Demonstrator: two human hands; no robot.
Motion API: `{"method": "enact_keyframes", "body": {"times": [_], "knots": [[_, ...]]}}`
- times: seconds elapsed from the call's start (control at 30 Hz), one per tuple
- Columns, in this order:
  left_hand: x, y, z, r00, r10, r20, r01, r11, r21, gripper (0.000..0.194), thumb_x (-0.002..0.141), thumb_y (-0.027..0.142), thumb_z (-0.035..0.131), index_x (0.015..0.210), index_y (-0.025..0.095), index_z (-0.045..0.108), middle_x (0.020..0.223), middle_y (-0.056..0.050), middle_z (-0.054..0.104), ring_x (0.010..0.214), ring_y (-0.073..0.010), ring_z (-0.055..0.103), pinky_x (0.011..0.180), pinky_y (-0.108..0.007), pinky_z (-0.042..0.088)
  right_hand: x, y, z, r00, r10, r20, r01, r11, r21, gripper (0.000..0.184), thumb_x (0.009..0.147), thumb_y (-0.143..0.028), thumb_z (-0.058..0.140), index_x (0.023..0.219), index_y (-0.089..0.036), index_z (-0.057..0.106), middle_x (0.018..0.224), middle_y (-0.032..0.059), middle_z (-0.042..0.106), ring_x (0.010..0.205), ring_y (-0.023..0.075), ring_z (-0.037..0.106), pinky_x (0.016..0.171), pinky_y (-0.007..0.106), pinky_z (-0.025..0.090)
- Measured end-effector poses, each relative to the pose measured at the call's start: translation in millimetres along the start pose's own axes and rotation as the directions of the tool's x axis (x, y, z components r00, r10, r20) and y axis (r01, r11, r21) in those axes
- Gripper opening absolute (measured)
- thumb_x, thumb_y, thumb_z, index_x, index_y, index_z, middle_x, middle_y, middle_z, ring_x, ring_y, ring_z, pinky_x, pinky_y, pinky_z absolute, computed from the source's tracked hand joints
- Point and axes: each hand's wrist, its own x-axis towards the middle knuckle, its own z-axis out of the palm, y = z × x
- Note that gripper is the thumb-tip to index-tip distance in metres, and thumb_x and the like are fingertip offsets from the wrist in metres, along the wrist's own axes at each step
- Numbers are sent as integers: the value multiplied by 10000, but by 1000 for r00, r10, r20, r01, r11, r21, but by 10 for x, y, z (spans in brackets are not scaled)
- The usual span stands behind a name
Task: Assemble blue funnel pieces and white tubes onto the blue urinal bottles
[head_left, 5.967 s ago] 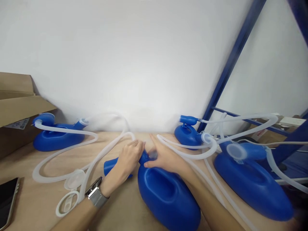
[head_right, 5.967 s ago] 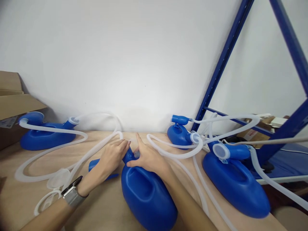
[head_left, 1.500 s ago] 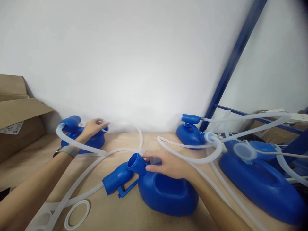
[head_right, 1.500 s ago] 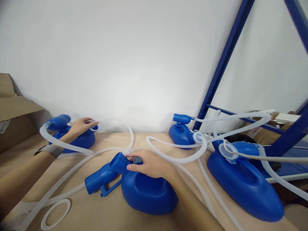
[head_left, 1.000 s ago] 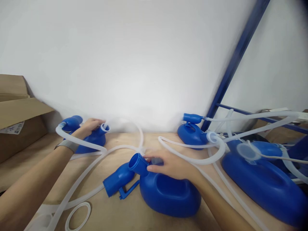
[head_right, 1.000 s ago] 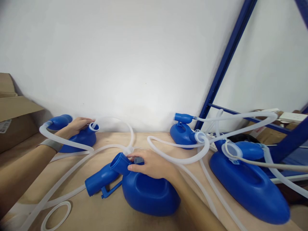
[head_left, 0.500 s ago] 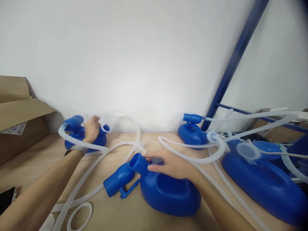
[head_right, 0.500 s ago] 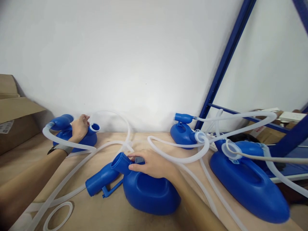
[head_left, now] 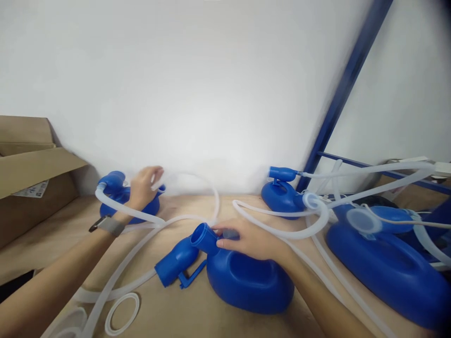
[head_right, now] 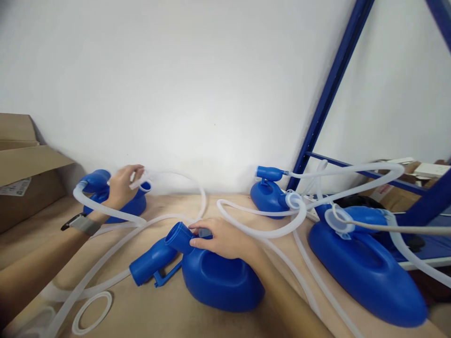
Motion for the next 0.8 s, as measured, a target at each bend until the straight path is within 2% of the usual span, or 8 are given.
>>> {"method": "enact_keyframes", "body": {"times": [0.1,0.2,0.3,0.37,0.43,0.5,0.67,0.8], "knots": [[-207,132,38,956,208,209,-195,977,-81,474,1053,466,355,1322,223,660,1221,-78,763,1067,-239,718,962,-330,529,-14,1,20,999,32,-19,-32,999,-1,459,942,-409,673,1334,-173,711,1305,102,752,1213,285,684,1116,403,473],[-364,93,76,900,303,312,-281,953,-115,530,1039,484,339,1434,256,609,1371,-49,715,1216,-236,680,1125,-363,449,-35,-8,12,1000,29,-8,-30,998,-46,470,946,-412,664,1353,-180,699,1312,99,750,1207,287,689,1111,404,477],[-393,-129,62,946,195,258,-196,980,-23,604,1048,450,244,1490,164,541,1490,-144,618,1405,-309,544,1242,-522,273,3,-50,-56,1000,30,4,-29,991,-131,469,1000,-491,572,1359,-215,695,1372,91,722,1260,300,663,1123,433,462],[-383,-313,32,978,79,192,-92,994,59,640,1049,463,233,1478,84,519,1499,-237,578,1437,-372,493,1204,-590,284,132,-113,-122,999,40,-8,-41,977,-211,493,1052,-549,438,1312,-243,723,1365,81,728,1256,305,668,1100,444,472],[-387,-462,13,984,23,179,-43,993,107,622,1033,509,297,1386,90,590,1419,-256,630,1360,-397,551,1141,-580,357,388,-209,-168,998,43,-42,-54,940,-337,511,1057,-568,413,1280,-242,737,1325,100,747,1208,317,691,1048,445,497],[-416,-548,26,977,23,210,-52,990,130,553,1002,548,384,1252,147,673,1277,-210,718,1229,-384,631,1100,-554,396,774,-325,-152,996,70,-47,-84,861,-501,476,1018,-536,526,1301,-206,717,1295,149,752,1148,337,712,977,445,529],[-526,-567,178,984,34,178,-65,983,171,561,978,565,437,1247,132,671,1163,-207,747,1175,-392,634,1115,-572,343,1934,-524,202,1000,17,-2,-15,839,-544,439,935,-514,692,1220,-182,719,1362,187,697,1231,363,658,973,451,528],[-578,-559,269,981,94,171,-120,982,147,524,970,558,466,1239,161,677,1190,-183,747,1186,-372,634,1112,-544,356,2476,-412,465,999,-33,-24,16,853,-521,259,967,-385,690,1064,-149,730,1230,180,738,1170,298,657,951,369,490]]}}
